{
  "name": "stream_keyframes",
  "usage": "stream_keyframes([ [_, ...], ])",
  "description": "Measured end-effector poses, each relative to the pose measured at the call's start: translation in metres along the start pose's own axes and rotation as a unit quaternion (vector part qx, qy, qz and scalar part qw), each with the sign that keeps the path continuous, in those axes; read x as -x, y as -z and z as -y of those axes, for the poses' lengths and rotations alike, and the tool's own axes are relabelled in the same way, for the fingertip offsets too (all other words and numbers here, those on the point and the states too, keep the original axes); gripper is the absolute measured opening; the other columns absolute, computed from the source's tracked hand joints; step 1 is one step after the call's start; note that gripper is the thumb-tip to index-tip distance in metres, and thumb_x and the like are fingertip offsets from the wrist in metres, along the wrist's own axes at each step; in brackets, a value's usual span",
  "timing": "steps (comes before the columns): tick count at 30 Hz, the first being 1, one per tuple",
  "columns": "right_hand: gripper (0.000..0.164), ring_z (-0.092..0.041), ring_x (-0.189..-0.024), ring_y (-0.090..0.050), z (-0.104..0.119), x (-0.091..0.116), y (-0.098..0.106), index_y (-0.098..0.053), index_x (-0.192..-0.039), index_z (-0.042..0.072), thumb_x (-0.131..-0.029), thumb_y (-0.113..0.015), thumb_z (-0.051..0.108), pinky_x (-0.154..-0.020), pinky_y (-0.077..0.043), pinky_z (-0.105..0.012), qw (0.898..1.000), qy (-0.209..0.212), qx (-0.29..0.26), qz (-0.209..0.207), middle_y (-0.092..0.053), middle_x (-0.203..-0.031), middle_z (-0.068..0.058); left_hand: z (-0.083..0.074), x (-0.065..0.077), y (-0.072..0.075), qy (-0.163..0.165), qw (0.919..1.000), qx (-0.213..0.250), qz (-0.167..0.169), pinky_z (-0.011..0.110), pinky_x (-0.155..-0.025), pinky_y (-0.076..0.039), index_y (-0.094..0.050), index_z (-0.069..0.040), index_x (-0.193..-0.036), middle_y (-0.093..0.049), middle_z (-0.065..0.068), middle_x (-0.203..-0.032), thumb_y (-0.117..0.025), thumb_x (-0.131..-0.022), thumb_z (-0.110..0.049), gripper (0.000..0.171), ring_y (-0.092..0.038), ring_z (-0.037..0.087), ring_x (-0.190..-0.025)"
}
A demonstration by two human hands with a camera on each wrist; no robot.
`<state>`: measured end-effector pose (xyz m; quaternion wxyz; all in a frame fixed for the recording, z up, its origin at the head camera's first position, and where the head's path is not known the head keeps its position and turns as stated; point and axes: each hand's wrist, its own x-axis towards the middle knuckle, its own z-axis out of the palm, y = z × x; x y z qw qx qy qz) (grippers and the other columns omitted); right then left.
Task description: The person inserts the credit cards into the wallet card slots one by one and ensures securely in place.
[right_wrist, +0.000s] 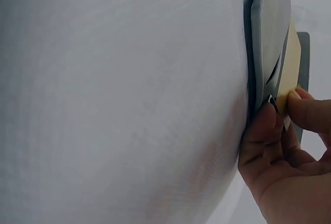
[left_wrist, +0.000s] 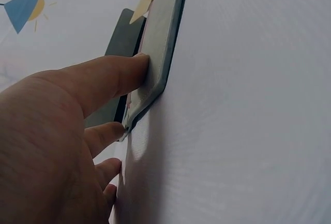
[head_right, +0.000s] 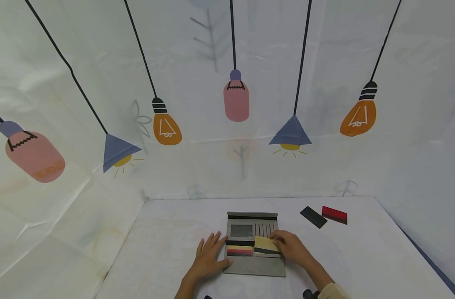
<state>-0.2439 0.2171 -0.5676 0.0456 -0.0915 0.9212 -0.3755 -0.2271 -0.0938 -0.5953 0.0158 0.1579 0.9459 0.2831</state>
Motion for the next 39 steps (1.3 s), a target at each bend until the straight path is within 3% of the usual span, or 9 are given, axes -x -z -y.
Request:
stream_keyframes([
  [6, 0.016, -0.011, -0.093, -0.055, 0.0008, -0.0014, -0.0007, -0.066, -0.1, 0.025, -0.091, -0.058, 0.016, -0.079, -0.052, -0.033, 0.999, 0.017, 0.018, -0.024, -0.065, -0.103, 0.006, 0.0007, 0.0002, -0.0003, -0.002, 1.0, -0.003, -0.001, 0.059, -0.113, -0.006, -0.039, -0.03, -0.141, -0.028, 0.002, -0.153, -0.06, -0.079, -0.057, 0.072, -0.018, 0.028, -0.144],
  [12, 0.02, -0.006, -0.09, -0.057, 0.0023, -0.0027, 0.0028, -0.067, -0.098, 0.028, -0.09, -0.059, 0.012, -0.076, -0.052, -0.026, 0.995, 0.06, 0.049, -0.058, -0.063, -0.095, 0.012, 0.0005, 0.0004, 0.0004, -0.001, 1.0, -0.001, 0.001, 0.059, -0.113, -0.006, -0.038, -0.03, -0.141, -0.028, 0.002, -0.154, -0.06, -0.079, -0.058, 0.072, -0.018, 0.028, -0.144],
  [16, 0.017, -0.007, -0.091, -0.058, 0.0011, -0.0023, 0.0041, -0.066, -0.1, 0.026, -0.091, -0.058, 0.014, -0.075, -0.052, -0.024, 0.994, 0.079, 0.047, -0.053, -0.064, -0.098, 0.012, 0.0005, 0.0006, 0.0014, -0.003, 1.0, -0.003, 0.001, 0.058, -0.113, -0.006, -0.038, -0.03, -0.142, -0.027, 0.002, -0.154, -0.059, -0.079, -0.058, 0.072, -0.017, 0.028, -0.144],
  [29, 0.011, -0.003, -0.081, -0.055, 0.0026, -0.0063, -0.0015, -0.066, -0.094, 0.025, -0.091, -0.058, 0.018, -0.067, -0.049, -0.021, 0.997, 0.053, 0.041, -0.032, -0.064, -0.091, 0.012, 0.0008, 0.0003, -0.0013, 0.002, 1.0, 0.003, 0.004, 0.057, -0.114, -0.004, -0.038, -0.031, -0.141, -0.026, 0.001, -0.154, -0.059, -0.079, -0.059, 0.072, -0.016, 0.027, -0.144],
  [39, 0.009, -0.009, -0.082, -0.055, 0.0031, -0.0053, -0.0035, -0.065, -0.093, 0.022, -0.089, -0.06, 0.016, -0.071, -0.052, -0.027, 0.999, 0.011, 0.026, -0.016, -0.065, -0.091, 0.007, 0.0013, 0.0, -0.0006, -0.001, 1.0, 0.003, 0.0, 0.057, -0.114, -0.005, -0.038, -0.03, -0.142, -0.026, 0.0, -0.154, -0.059, -0.079, -0.06, 0.072, -0.016, 0.027, -0.144],
])
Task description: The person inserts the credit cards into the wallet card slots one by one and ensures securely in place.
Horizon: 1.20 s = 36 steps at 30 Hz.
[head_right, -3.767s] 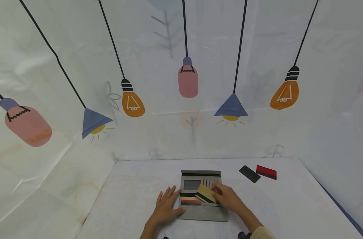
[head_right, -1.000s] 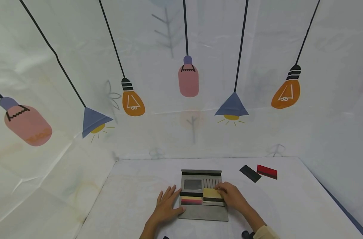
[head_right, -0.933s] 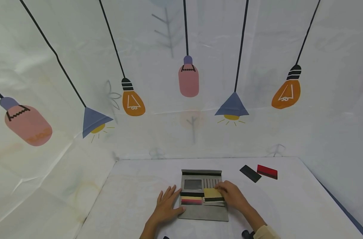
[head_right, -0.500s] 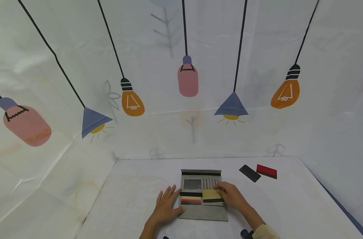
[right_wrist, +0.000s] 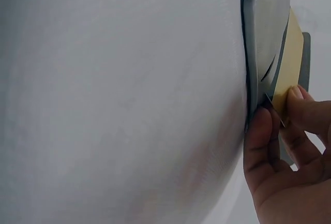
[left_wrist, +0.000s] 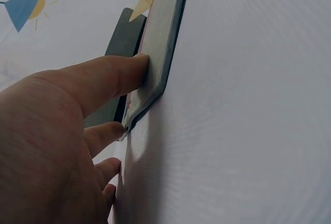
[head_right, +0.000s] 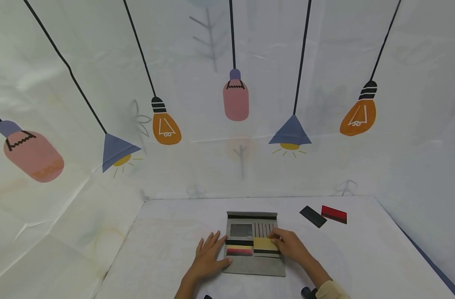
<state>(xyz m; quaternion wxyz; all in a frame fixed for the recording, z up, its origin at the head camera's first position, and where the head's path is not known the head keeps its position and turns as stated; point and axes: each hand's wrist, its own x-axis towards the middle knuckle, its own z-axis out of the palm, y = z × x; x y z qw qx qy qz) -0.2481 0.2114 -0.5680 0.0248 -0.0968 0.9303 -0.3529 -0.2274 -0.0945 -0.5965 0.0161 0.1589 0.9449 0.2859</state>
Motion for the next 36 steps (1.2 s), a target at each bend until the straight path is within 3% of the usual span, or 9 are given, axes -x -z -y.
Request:
stream_keyframes([
  [8, 0.01, -0.011, -0.082, -0.054, -0.0006, -0.0003, -0.001, -0.066, -0.093, 0.02, -0.09, -0.059, 0.015, -0.072, -0.051, -0.03, 0.999, -0.018, -0.02, 0.018, -0.065, -0.09, 0.007, 0.0001, 0.0002, 0.0002, -0.005, 1.0, 0.002, -0.003, 0.057, -0.114, -0.005, -0.038, -0.03, -0.142, -0.026, 0.001, -0.154, -0.059, -0.079, -0.059, 0.072, -0.016, 0.027, -0.144],
  [21, 0.01, -0.013, -0.084, -0.053, -0.0069, -0.0007, 0.0007, -0.066, -0.096, 0.02, -0.091, -0.057, 0.018, -0.069, -0.049, -0.025, 0.998, 0.002, -0.043, 0.051, -0.065, -0.095, 0.005, 0.0005, 0.0003, -0.0003, 0.002, 1.0, 0.001, 0.002, 0.057, -0.114, -0.004, -0.039, -0.031, -0.141, -0.027, 0.001, -0.154, -0.059, -0.079, -0.059, 0.071, -0.017, 0.027, -0.144],
  [31, 0.012, -0.016, -0.084, -0.053, -0.0047, 0.0011, 0.0019, -0.065, -0.095, 0.014, -0.09, -0.055, 0.009, -0.069, -0.049, -0.029, 0.995, -0.016, -0.069, 0.064, -0.064, -0.096, 0.0, 0.0001, -0.0002, -0.0002, -0.001, 1.0, -0.001, -0.004, 0.057, -0.114, -0.006, -0.039, -0.032, -0.141, -0.028, 0.002, -0.153, -0.059, -0.079, -0.059, 0.071, -0.018, 0.028, -0.144],
  [36, 0.01, -0.016, -0.083, -0.052, -0.0076, 0.0014, 0.0029, -0.065, -0.096, 0.014, -0.09, -0.058, 0.019, -0.065, -0.046, -0.027, 0.993, -0.01, -0.087, 0.075, -0.063, -0.093, 0.0, 0.0006, 0.0, 0.0004, -0.007, 0.9999, -0.006, -0.005, 0.057, -0.113, -0.006, -0.039, -0.031, -0.141, -0.028, 0.002, -0.153, -0.059, -0.079, -0.058, 0.071, -0.018, 0.028, -0.144],
])
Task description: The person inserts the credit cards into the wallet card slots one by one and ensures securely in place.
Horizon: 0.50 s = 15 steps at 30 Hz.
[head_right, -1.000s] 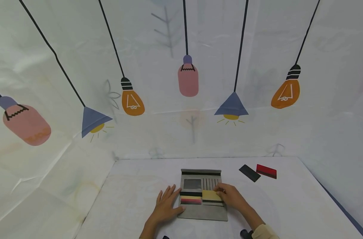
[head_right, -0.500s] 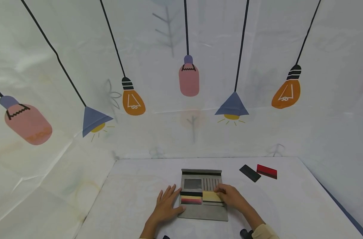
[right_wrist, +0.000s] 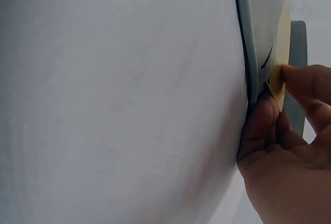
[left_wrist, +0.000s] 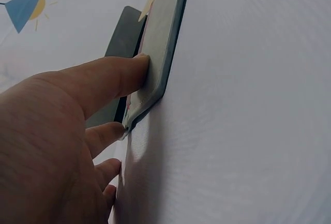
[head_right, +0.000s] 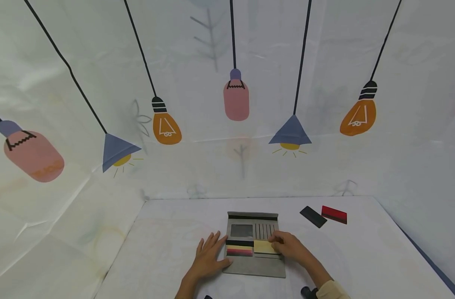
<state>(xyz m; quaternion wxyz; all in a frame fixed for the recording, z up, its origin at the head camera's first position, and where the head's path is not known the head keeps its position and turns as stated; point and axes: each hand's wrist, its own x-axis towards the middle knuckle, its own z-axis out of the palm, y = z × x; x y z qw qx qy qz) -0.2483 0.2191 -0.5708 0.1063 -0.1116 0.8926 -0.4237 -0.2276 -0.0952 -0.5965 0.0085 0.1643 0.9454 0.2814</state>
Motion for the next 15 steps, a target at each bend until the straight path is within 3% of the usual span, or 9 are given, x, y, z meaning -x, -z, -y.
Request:
stream_keyframes([
  [7, 0.018, -0.013, -0.081, -0.051, -0.0054, 0.001, 0.0016, -0.064, -0.099, 0.014, -0.09, -0.059, 0.029, -0.062, -0.044, -0.024, 0.999, 0.014, -0.02, 0.022, -0.061, -0.091, 0.001, -0.0003, 0.001, 0.0004, -0.004, 1.0, -0.004, -0.001, 0.057, -0.113, -0.006, -0.039, -0.031, -0.141, -0.027, 0.002, -0.154, -0.059, -0.079, -0.059, 0.071, -0.017, 0.028, -0.144],
  [15, 0.019, -0.014, -0.083, -0.051, -0.0033, 0.0028, 0.0018, -0.063, -0.099, 0.013, -0.088, -0.061, 0.029, -0.063, -0.044, -0.024, 0.999, 0.018, -0.025, 0.024, -0.06, -0.093, -0.002, -0.0027, 0.0024, 0.0021, -0.006, 1.0, 0.004, 0.004, 0.058, -0.113, -0.005, -0.038, -0.028, -0.142, -0.026, 0.003, -0.154, -0.059, -0.079, -0.058, 0.072, -0.017, 0.029, -0.144],
])
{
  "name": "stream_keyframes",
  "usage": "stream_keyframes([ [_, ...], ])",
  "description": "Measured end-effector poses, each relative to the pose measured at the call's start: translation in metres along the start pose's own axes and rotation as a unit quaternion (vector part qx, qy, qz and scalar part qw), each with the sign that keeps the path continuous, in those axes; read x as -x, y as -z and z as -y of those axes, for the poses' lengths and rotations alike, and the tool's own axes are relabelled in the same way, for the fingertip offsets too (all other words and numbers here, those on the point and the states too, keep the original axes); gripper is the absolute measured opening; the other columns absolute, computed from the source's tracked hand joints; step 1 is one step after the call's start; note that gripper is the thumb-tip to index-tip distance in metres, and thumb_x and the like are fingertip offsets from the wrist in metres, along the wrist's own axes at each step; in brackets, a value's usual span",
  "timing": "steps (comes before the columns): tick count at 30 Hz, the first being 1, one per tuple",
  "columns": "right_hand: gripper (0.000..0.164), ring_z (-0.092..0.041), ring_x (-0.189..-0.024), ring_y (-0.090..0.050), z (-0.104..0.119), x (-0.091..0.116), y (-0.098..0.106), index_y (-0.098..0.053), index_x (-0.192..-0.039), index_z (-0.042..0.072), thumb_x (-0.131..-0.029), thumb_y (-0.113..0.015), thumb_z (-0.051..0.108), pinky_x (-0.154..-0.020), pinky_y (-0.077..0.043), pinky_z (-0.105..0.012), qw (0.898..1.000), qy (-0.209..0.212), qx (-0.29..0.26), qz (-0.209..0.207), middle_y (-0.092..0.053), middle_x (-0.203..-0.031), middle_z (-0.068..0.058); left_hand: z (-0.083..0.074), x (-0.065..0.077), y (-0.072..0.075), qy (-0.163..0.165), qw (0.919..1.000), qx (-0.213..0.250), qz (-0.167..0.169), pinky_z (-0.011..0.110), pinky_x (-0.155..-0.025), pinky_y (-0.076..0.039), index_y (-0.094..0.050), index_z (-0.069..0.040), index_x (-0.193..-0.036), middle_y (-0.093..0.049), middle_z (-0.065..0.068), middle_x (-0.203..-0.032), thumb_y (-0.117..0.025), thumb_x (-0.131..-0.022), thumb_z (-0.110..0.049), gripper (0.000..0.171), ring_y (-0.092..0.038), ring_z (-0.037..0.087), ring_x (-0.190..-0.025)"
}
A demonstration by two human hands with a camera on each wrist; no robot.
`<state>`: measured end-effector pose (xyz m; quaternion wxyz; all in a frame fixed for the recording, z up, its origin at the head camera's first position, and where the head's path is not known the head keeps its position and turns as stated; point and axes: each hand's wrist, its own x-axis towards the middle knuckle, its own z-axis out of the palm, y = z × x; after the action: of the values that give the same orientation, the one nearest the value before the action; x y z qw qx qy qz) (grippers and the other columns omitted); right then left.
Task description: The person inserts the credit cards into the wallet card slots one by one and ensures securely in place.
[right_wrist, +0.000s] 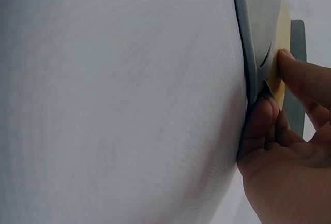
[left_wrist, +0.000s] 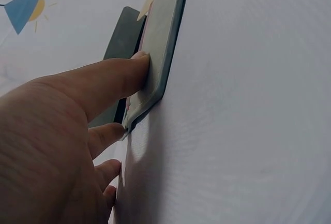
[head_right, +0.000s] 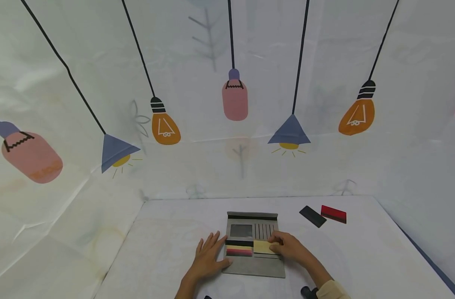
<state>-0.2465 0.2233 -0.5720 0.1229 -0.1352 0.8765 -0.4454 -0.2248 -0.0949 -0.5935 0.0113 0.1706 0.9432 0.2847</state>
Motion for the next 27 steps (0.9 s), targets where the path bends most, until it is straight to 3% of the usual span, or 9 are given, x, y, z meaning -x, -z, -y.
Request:
stream_keyframes([
  [20, 0.018, -0.02, -0.091, -0.052, 0.0004, -0.0002, 0.0033, -0.062, -0.1, 0.01, -0.089, -0.061, 0.024, -0.074, -0.047, -0.032, 0.999, -0.002, -0.019, 0.031, -0.061, -0.102, -0.006, 0.0007, -0.0011, -0.0015, 0.002, 0.9999, -0.013, -0.004, 0.058, -0.113, -0.006, -0.037, -0.03, -0.142, -0.026, 0.003, -0.154, -0.058, -0.079, -0.062, 0.074, -0.017, 0.029, -0.144],
  [27, 0.018, -0.02, -0.09, -0.052, -0.0025, -0.0015, 0.0039, -0.061, -0.1, 0.009, -0.089, -0.061, 0.024, -0.072, -0.047, -0.028, 0.999, 0.012, -0.027, 0.043, -0.061, -0.101, -0.006, 0.0009, -0.0016, -0.002, 0.002, 0.9999, -0.015, -0.005, 0.058, -0.114, -0.005, -0.037, -0.03, -0.142, -0.026, 0.003, -0.154, -0.057, -0.078, -0.063, 0.075, -0.017, 0.028, -0.144],
])
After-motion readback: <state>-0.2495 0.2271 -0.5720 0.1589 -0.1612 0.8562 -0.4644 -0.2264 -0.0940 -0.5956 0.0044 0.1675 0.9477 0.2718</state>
